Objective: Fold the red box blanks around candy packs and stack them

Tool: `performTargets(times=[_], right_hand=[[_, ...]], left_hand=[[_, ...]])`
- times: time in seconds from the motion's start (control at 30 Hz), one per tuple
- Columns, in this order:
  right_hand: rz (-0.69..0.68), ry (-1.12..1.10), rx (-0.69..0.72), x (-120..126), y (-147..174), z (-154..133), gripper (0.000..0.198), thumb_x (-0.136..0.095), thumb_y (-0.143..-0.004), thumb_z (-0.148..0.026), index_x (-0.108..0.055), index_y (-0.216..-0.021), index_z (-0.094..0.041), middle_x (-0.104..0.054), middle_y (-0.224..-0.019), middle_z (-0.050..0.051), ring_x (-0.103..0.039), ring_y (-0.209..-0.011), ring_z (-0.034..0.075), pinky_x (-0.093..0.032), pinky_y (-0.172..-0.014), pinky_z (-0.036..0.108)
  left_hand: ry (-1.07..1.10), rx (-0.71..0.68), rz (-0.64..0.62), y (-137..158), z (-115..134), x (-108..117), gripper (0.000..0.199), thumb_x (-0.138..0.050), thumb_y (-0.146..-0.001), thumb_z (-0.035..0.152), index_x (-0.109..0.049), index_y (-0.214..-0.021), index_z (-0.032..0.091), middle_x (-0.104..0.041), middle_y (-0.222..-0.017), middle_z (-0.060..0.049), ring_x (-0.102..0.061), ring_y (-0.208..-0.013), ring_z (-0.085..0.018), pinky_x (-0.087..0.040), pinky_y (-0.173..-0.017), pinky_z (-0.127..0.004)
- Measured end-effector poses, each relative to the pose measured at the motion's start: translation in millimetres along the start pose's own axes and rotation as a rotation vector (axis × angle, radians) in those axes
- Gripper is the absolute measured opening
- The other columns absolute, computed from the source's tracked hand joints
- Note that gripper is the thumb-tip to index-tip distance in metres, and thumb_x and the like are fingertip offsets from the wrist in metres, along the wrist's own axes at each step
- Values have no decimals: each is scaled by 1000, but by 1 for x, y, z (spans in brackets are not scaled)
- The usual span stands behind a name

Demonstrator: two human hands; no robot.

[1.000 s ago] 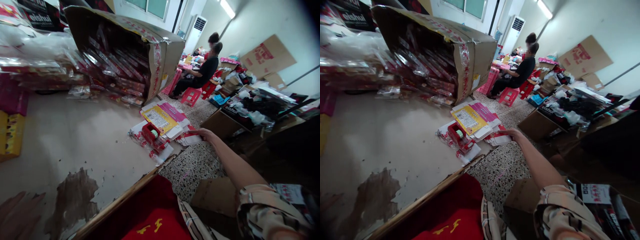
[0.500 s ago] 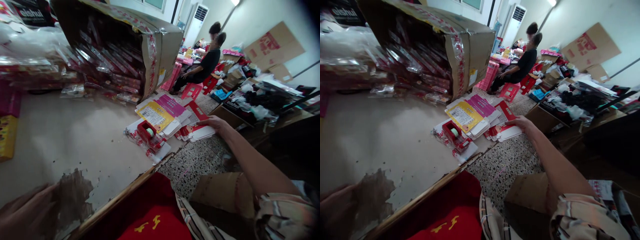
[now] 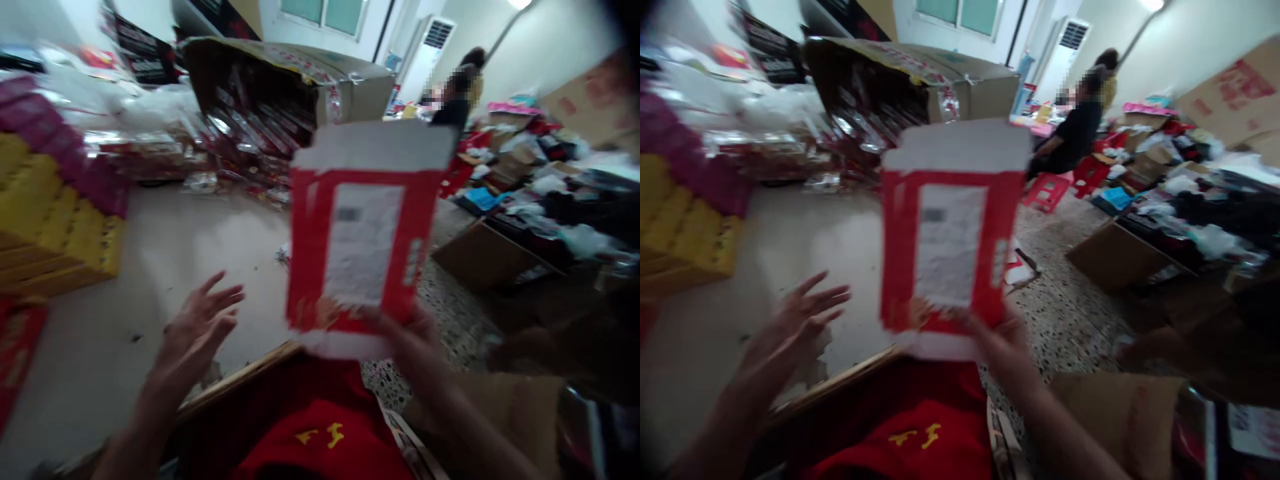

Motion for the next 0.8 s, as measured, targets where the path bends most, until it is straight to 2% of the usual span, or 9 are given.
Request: performTargets(times=[0.07, 0.17, 0.23, 0.3, 0.4, 0.5, 0.57, 0.67, 0.8], right_hand=[[-260, -81, -127, -66, 23, 47, 43, -84, -80, -44, -75, -117, -25, -81, -108, 8, -77, -90, 28, -63, -77, 41], [-445, 134, -168, -118, 28, 92, 42, -73, -86, -59, -72, -105, -22, -79, -90, 7, -73, -77, 25, -57, -64, 36], [-446, 420, -40, -125, 9, 98, 44, -72, -84, -64, -68, -88, -21, -70, -70, 3, -65, -63, 22, -50, -57, 33], [-388, 598, 180, -127, -17, 87, 41, -69, -89, -62, -66, -83, -21, -66, -68, 3, -60, -62, 21, -47, -59, 32], [-402, 679, 477, -149, -44, 72, 35, -61, -98, -50, -71, -107, -18, -73, -98, 11, -67, -86, 25, -53, -79, 38], [-441, 812, 603, -187, -53, 81, 50, -68, -94, -43, -62, -132, -11, -70, -123, 19, -64, -112, 34, -50, -101, 49], [-410, 911, 598, -208, -54, 97, 67, -80, -84, -42, -57, -138, -9, -67, -128, 22, -61, -118, 38, -47, -106, 53], [-291, 967, 455, -220, -56, 122, 86, -93, -67, -37, -54, -138, -7, -65, -129, 25, -60, -118, 40, -49, -103, 53], [-280, 891, 205, -216, -67, 144, 72, -92, -62, -36, -63, -123, -13, -75, -110, 15, -70, -97, 31, -54, -84, 39]], left_hand=[[142, 115, -56, -2, 2, -16, 79, -79, -82, 57, -52, -147, 24, -70, -135, -17, -71, -119, -36, -63, -95, -48], [153, 168, 43, -6, 0, 12, 63, -84, -79, 48, -62, -131, 20, -78, -119, -15, -79, -90, -32, -67, -77, -44], [126, 193, 64, -4, -5, 44, 58, -89, -75, 41, -66, -122, 16, -80, -110, -14, -79, -81, -29, -66, -70, -39], [102, 233, -3, 0, -9, 68, 55, -90, -73, 37, -69, -118, 13, -80, -107, -15, -79, -80, -28, -65, -70, -35], [83, 285, -161, -2, -10, 82, 55, -89, -75, 36, -70, -123, 14, -80, -113, -15, -79, -88, -29, -64, -76, -34], [67, 299, -328, -20, -4, 85, 55, -86, -78, 36, -68, -126, 16, -79, -114, -15, -79, -90, -28, -64, -79, -36], [26, 302, -428, -41, -2, 90, 54, -86, -79, 36, -68, -126, 16, -80, -111, -14, -78, -86, -26, -63, -77, -35], [-120, 327, -573, -77, -6, 99, 57, -88, -76, 39, -68, -124, 17, -80, -109, -13, -77, -80, -24, -61, -71, -31], [-464, 256, -611, -115, -19, 103, 56, -83, -77, 49, -69, -121, 17, -80, -106, -11, -75, -75, -22, -58, -69, -32]])
Point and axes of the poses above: each hand's wrist, its own y-axis away from the middle knuckle, its own x-axis out of the back of the hand, z = x × y, the point moved 5 cm from there along -y, towards the middle knuckle
